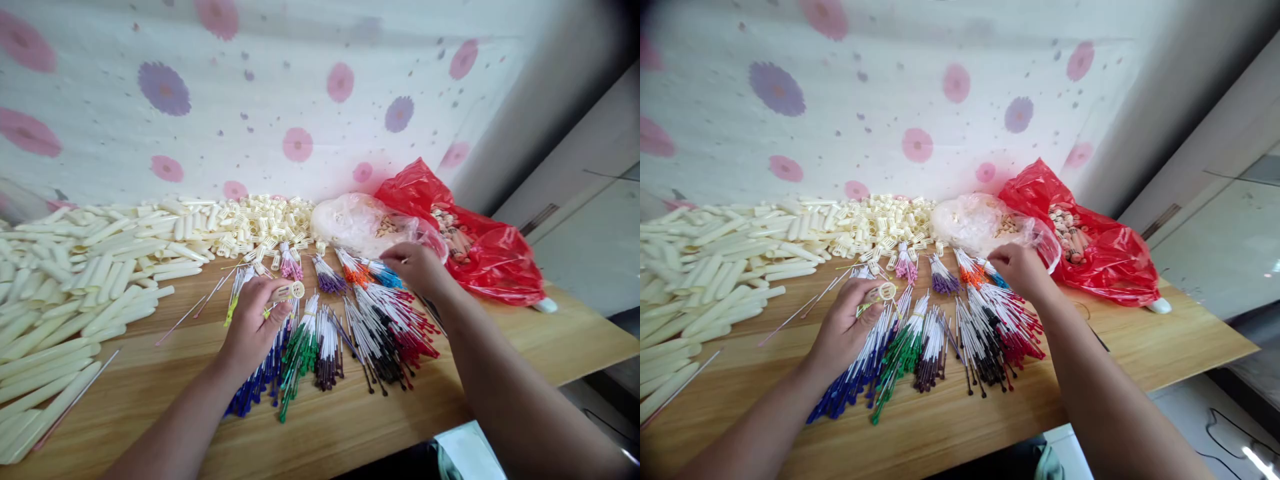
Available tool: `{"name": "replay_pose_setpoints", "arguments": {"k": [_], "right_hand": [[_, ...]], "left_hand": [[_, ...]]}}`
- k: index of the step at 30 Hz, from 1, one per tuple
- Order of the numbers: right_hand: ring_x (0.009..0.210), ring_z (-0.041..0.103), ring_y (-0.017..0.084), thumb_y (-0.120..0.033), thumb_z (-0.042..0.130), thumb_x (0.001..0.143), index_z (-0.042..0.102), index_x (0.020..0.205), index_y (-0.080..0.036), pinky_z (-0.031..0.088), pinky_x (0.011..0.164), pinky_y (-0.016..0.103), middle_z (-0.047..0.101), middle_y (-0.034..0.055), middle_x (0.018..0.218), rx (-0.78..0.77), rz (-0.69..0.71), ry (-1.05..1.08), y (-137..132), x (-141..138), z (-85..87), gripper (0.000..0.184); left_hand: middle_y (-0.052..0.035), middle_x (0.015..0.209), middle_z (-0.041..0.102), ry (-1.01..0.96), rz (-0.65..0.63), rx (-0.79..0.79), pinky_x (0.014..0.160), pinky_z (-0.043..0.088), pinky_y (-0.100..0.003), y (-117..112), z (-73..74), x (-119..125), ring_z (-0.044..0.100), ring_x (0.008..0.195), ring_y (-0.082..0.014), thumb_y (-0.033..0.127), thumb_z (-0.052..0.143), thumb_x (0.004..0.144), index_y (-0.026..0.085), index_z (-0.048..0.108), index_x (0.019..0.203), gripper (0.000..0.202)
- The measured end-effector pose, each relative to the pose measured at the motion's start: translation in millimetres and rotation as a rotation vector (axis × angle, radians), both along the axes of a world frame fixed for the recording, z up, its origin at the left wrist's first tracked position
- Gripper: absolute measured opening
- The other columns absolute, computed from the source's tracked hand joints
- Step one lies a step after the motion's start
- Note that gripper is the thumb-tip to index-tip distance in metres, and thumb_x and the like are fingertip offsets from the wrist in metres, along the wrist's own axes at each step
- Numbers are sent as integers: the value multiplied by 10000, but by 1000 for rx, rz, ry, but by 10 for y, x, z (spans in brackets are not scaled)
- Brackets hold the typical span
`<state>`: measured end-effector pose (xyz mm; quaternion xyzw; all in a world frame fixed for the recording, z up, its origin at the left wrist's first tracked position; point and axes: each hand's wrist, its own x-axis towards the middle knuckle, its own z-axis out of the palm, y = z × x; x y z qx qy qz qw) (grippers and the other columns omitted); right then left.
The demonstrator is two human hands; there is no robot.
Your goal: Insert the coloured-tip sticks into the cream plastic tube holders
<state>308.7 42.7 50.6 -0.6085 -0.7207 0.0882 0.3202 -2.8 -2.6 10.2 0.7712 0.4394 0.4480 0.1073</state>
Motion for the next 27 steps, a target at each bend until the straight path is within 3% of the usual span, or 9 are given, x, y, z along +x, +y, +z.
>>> {"name": "replay_pose_setpoints", "arguments": {"k": [2,4,10,17,27], "right_hand": [[795,650,175,-208,543,815,736,864,-176,455,727,251,726,45,855,-193,-16,-285,19,131,-112,201],[859,650,185,-193,522,830,733,910,-175,443,750,241,726,57,919,-253,-60,-400,30,157,-230,227],[963,626,193,-258,461,887,701,985,-180,420,822,246,700,87,1016,-229,-100,-480,145,-100,-345,271],[889,660,276,-249,435,879,700,966,-96,459,738,328,700,202,934,-296,-183,-574,430,-464,-424,319],[926,650,222,-233,450,823,714,1006,-221,459,761,277,718,90,1004,-327,-148,-565,581,-431,-445,321]], "left_hand": [[-42,961,585,-8,9,10,831,442,-337,13,-9,-5,548,926,-205,331,513,893,232,577,1075,217],[-32,947,586,-23,27,16,823,446,-329,24,-19,-9,553,911,-196,309,529,885,232,572,1036,175],[-40,948,583,14,1,54,814,444,-335,14,0,-19,550,919,-206,321,553,869,228,588,1009,171],[-63,971,577,61,-33,113,850,420,-362,-20,13,-18,521,969,-224,362,549,877,216,615,1033,224],[-61,972,581,32,-82,95,844,400,-353,-1,-2,-23,521,958,-222,352,545,885,209,604,1051,227]]}}
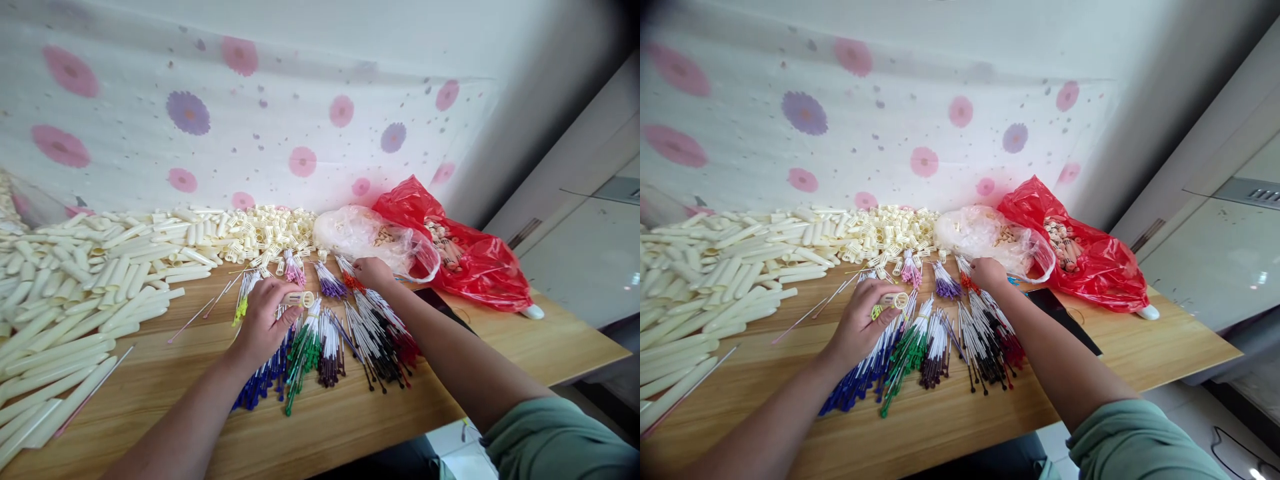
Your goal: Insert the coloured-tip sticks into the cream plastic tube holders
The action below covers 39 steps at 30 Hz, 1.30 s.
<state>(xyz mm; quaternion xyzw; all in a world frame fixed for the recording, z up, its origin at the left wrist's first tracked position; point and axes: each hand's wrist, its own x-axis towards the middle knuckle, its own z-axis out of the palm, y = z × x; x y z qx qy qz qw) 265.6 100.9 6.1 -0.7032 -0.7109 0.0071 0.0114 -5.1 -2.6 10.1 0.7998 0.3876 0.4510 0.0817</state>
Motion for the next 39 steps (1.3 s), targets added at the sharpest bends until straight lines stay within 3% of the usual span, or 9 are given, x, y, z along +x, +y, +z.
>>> {"name": "replay_pose_setpoints", "arguments": {"k": [9,14,16,19,21,24,27,31,39], "right_hand": [[835,650,209,-175,506,766,747,834,-177,435,709,258,730,100,887,-4,14,89,-37,95,116,250],[786,634,177,-186,469,832,721,868,-170,432,682,243,715,76,853,60,105,192,-387,71,342,256],[815,624,140,-209,478,865,707,898,-198,437,718,212,702,35,894,79,234,272,-575,-31,443,232],[827,601,129,-168,514,874,696,866,-175,447,766,219,661,40,874,101,610,457,-785,-262,547,182],[789,589,135,-148,515,883,688,855,-151,459,732,238,635,55,837,96,838,572,-851,-424,562,175],[767,582,136,-142,519,890,680,845,-149,467,695,246,626,60,816,97,973,689,-864,-611,487,167],[761,591,136,-142,566,860,669,920,-166,484,683,257,640,56,837,153,909,866,-841,-694,335,122],[748,614,131,-164,603,832,595,1159,-196,518,668,266,650,50,875,273,719,1144,-838,-690,167,328],[846,641,138,-146,543,875,658,1066,-231,526,751,294,683,47,915,302,759,1190,-921,-726,113,238]], "left_hand": [[-55,961,594,-3,7,3,816,410,-330,44,-18,-18,536,938,-215,309,559,875,207,614,1035,197],[-41,902,617,-87,3,-10,773,438,-299,27,-15,-8,571,871,-190,261,600,839,192,630,968,149],[-20,813,618,-147,26,-22,701,444,-267,-10,-5,8,579,763,-160,230,613,824,184,638,901,93],[-7,729,633,-213,76,-52,646,439,-245,-67,35,35,577,669,-135,212,611,819,175,658,807,61],[-13,746,671,-211,34,-194,651,451,-245,-85,64,52,603,682,-142,234,618,811,175,680,794,88],[1,675,670,-159,-97,-522,606,448,-241,-82,73,73,600,633,-144,306,646,782,168,682,716,157],[15,584,606,-185,-110,-636,579,418,-236,-70,52,89,543,573,-123,339,629,787,155,638,617,250],[22,567,588,-303,-46,-680,555,399,-227,-67,50,108,520,549,-111,313,620,793,152,633,650,215],[5,584,602,-374,-114,-717,571,415,-231,-75,22,131,530,575,-112,360,596,834,153,639,638,289]]}}
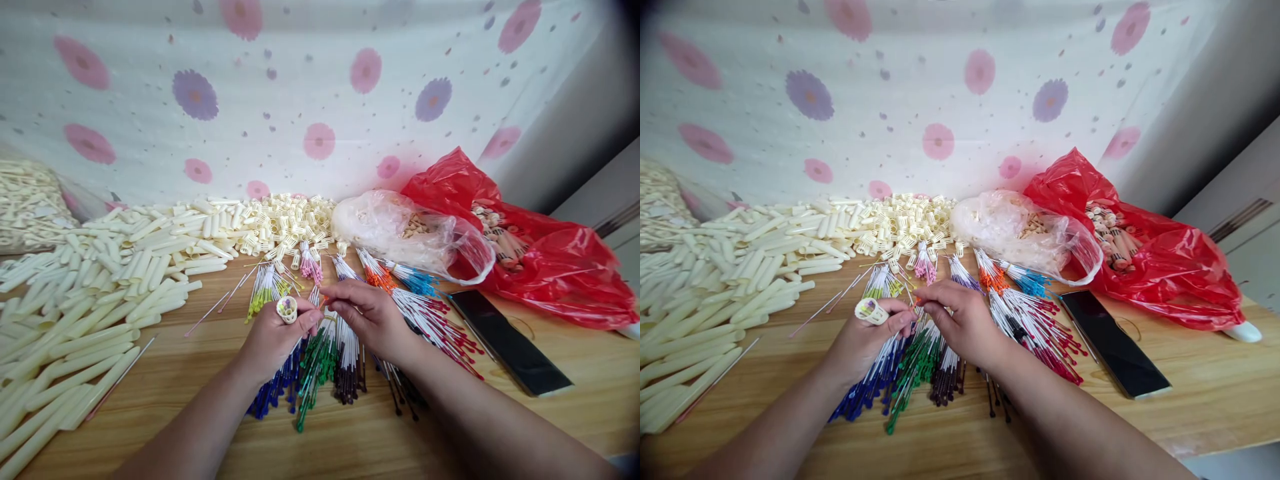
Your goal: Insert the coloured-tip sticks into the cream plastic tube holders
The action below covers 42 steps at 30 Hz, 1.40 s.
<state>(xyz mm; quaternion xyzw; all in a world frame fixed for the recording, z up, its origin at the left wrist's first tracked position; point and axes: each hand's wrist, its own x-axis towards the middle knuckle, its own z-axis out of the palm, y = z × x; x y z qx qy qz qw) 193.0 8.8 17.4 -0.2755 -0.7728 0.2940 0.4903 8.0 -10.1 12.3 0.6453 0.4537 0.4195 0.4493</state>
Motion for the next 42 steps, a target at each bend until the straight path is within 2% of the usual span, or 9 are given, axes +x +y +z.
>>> {"name": "replay_pose_setpoints", "arguments": {"k": [7,10,14,19,23,28,35,38,42], "right_hand": [[702,603,113,-218,589,867,638,832,-172,501,653,263,645,20,757,-30,146,61,-12,35,103,76],[710,623,125,-193,564,876,608,841,-174,519,641,267,648,26,768,-67,116,89,-118,125,254,59],[772,660,165,-116,553,854,607,902,-218,550,638,293,671,39,819,142,-149,327,-410,253,528,125],[745,686,173,-61,564,792,609,917,-223,581,636,283,700,53,776,407,-151,38,-665,230,748,209],[800,695,170,-39,570,769,600,910,-212,593,722,288,715,65,808,494,-122,-124,-647,135,727,225],[798,689,163,-54,553,789,587,930,-213,595,708,295,711,74,825,562,-166,-118,-585,45,601,215],[772,672,150,-32,546,786,584,902,-188,574,676,278,700,72,815,401,-253,52,-484,-37,451,198],[753,673,161,-30,552,773,582,908,-188,573,651,286,694,78,805,431,-244,45,-500,5,500,210],[737,684,166,-19,557,750,583,920,-196,580,642,274,697,86,785,464,-239,-63,-605,116,670,247]], "left_hand": [[-9,593,621,-203,-164,-55,550,449,-244,-43,-56,3,553,566,-123,434,618,817,166,698,775,282],[-38,690,670,-133,-81,44,588,488,-274,-27,-63,-4,610,635,-156,465,626,801,169,698,833,306],[-33,701,676,-51,175,234,553,475,-263,-5,-41,-13,597,584,-142,463,667,762,165,684,793,300],[-8,661,622,91,142,370,610,461,-254,-14,-2,18,576,618,-131,335,651,794,167,654,715,186],[0,698,603,149,116,409,652,455,-259,-23,3,48,571,659,-133,285,631,808,177,636,749,124],[-11,747,606,220,89,434,690,456,-286,-31,-16,43,570,714,-155,334,610,826,192,619,790,147],[-45,910,578,272,9,532,772,440,-317,-17,-70,-24,555,862,-195,460,537,865,212,579,1043,308],[-64,957,561,273,-16,496,813,431,-337,-19,-58,-39,539,909,-211,535,461,878,210,560,1096,404],[-47,886,550,178,-7,435,773,428,-319,-13,-47,-49,531,829,-188,566,441,873,195,584,1024,425]]}}
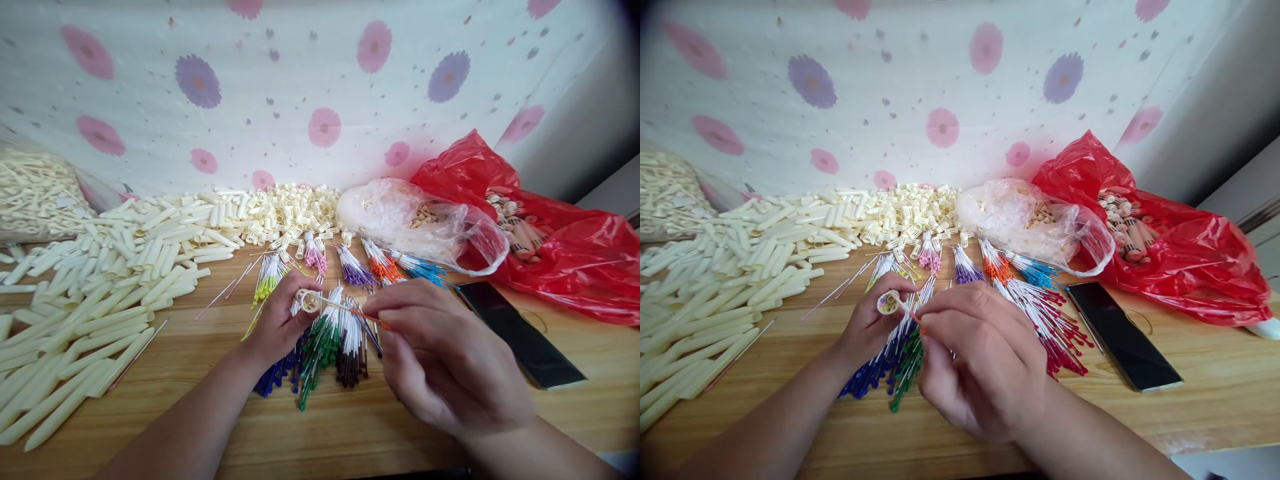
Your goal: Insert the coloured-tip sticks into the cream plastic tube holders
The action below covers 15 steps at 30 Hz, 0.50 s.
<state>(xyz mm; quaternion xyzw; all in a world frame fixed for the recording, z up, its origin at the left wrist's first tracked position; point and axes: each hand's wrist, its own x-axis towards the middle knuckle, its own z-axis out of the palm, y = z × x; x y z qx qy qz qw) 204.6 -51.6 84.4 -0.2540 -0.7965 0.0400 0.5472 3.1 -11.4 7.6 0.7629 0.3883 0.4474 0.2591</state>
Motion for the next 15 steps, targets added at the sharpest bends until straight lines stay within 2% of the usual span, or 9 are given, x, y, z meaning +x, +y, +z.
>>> {"name": "replay_pose_setpoints", "arguments": {"k": [3,8,15], "right_hand": [[739,691,168,-26,557,754,570,946,-227,589,648,285,704,69,783,1,11,-36,-50,28,55,279],[730,691,170,-50,558,766,553,985,-235,594,661,296,705,58,798,18,31,11,-19,-45,-24,286],[727,683,161,-40,552,760,562,951,-232,584,650,278,696,55,787,-7,35,46,11,-61,-56,271]], "left_hand": [[-43,862,548,-38,-22,-24,753,427,-313,0,8,3,525,805,-182,584,446,862,189,593,975,436],[-49,864,565,-13,-52,-40,745,432,-319,-4,25,17,533,811,-191,586,474,847,194,601,953,425],[-47,888,577,-10,-43,32,787,432,-326,22,17,14,542,851,-194,544,493,858,200,595,953,372]]}}
